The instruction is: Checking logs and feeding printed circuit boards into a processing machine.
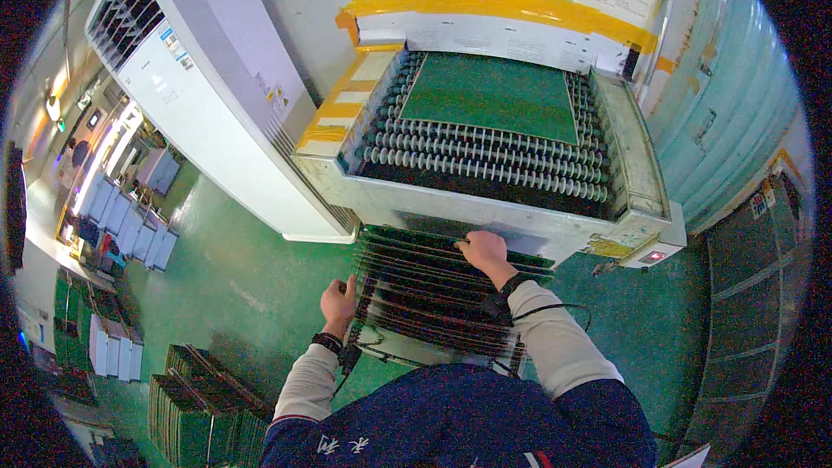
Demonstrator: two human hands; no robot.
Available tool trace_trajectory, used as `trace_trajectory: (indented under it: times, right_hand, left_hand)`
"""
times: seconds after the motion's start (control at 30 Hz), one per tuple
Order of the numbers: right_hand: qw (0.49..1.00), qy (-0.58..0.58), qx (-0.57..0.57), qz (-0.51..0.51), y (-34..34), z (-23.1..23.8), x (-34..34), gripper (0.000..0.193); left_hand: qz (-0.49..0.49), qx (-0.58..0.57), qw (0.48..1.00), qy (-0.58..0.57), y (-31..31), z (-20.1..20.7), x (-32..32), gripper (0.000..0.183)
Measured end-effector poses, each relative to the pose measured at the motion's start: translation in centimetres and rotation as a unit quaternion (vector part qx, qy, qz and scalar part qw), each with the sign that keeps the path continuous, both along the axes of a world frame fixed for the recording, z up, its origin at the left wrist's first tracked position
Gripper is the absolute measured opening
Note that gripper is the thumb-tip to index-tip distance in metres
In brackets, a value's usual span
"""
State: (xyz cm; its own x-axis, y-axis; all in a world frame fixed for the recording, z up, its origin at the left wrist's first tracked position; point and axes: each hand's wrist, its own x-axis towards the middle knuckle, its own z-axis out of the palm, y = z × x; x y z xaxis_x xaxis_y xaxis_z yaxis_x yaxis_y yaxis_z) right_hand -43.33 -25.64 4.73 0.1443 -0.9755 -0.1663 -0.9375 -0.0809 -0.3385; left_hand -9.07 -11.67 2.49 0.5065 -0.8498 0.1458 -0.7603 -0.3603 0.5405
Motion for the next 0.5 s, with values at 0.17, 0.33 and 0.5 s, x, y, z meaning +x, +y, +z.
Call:
trace_trajectory:
  times: [0.17,0.33,0.5]
  right_hand:
    - [1.000,-0.002,-0.006,-0.003,-0.04,-0.52,0.09,0.047]
    - [1.000,-0.009,-0.004,-0.003,0.11,-0.15,0.15,0.047]
    - [1.000,-0.004,0.000,0.002,0.18,0.24,0.16,0.045]
  left_hand:
    - [0.000,0.001,1.000,0.002,-0.03,0.05,-0.06,0.058]
    - [0.001,0.009,1.000,0.004,0.05,0.33,-0.10,0.059]
    - [-0.001,0.001,1.000,0.005,0.12,0.30,-0.14,0.059]
